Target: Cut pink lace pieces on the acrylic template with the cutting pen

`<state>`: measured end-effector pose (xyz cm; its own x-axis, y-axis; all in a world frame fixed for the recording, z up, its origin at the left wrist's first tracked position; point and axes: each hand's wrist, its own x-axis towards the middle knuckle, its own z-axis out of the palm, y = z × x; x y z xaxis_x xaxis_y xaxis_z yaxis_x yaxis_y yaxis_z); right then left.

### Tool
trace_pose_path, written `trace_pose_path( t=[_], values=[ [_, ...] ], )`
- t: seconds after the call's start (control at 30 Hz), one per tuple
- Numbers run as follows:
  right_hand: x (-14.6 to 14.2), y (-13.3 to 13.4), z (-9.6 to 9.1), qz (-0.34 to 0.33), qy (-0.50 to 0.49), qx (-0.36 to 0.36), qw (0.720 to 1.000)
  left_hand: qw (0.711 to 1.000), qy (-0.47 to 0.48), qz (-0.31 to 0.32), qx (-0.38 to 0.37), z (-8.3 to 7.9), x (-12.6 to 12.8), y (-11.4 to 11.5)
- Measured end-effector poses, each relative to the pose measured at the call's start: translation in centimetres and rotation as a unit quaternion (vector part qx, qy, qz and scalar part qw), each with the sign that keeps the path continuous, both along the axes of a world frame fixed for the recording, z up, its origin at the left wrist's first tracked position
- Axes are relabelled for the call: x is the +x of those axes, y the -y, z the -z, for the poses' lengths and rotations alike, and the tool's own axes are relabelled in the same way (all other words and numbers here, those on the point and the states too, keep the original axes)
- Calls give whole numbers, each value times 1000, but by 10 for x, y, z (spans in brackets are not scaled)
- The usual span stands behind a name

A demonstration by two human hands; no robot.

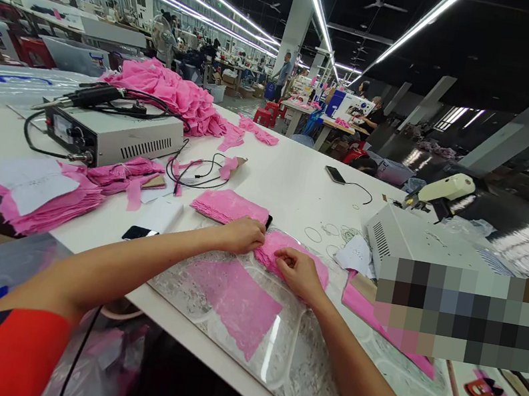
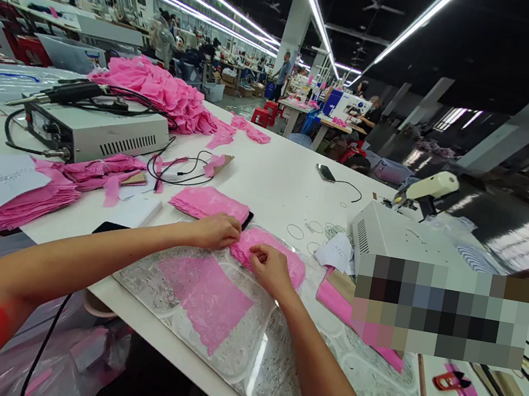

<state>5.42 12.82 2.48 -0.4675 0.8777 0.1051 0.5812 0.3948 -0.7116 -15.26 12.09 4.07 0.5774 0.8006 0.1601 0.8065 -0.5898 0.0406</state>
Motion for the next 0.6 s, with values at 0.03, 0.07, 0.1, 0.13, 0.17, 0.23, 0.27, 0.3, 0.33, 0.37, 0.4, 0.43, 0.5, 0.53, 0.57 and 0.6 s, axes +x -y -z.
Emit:
trace_pose_path(
  t=[0.03, 0.07, 0.1, 0.13, 0.17, 0.23, 0.27, 0.3, 0.33, 0.37, 0.4, 0.43, 0.5, 0.53, 0.57, 0.6],
  values=[
    [0, 0, 0, 1, 3, 2, 1000, 1000, -2, 2, 4, -1, 0, 0],
    [0, 0, -1, 1, 6, 4, 1000, 1000, -5, 6, 8, -2, 0, 0],
    [0, 0, -1, 1, 9, 6, 1000, 1000, -7, 10, 12, -2, 0, 1],
    [0, 0, -2, 1, 11, 9, 1000, 1000, -10, 14, 15, -3, 0, 1],
    [1, 0, -2, 1, 13, 12, 1000, 1000, -12, 18, 19, -4, 0, 2],
    [0, 0, -2, 3, 16, 20, 1000, 999, -13, 22, 25, -5, 0, 3],
    [0, 0, -2, 6, 16, 26, 1000, 999, -12, 23, 28, -6, 0, 3],
    [-2, 0, -2, 11, 16, 35, 999, 999, -10, 23, 30, -6, 1, 3],
    [-4, -1, -2, 16, 15, 46, 999, 999, -7, 23, 31, -6, 1, 3],
    [-7, -1, -2, 22, 14, 58, 998, 999, -2, 22, 32, -6, 2, 2],
    [-11, -2, -2, 28, 14, 70, 997, 999, 4, 20, 32, -6, 2, 2],
    [-15, -3, -2, 33, 13, 80, 996, 999, 11, 17, 32, -6, 3, 1],
    [-23, -4, -3, 40, 11, 91, 995, 999, 25, 7, 32, -6, 5, 0],
    [-26, -5, -4, 41, 9, 91, 995, 999, 33, -1, 32, -5, 6, 0],
    [-28, -7, -5, 42, 5, 88, 995, 999, 41, -11, 34, -4, 7, 0],
    [-28, -8, -6, 44, -2, 84, 996, 998, 49, -24, 37, -4, 8, 1]
  ],
)
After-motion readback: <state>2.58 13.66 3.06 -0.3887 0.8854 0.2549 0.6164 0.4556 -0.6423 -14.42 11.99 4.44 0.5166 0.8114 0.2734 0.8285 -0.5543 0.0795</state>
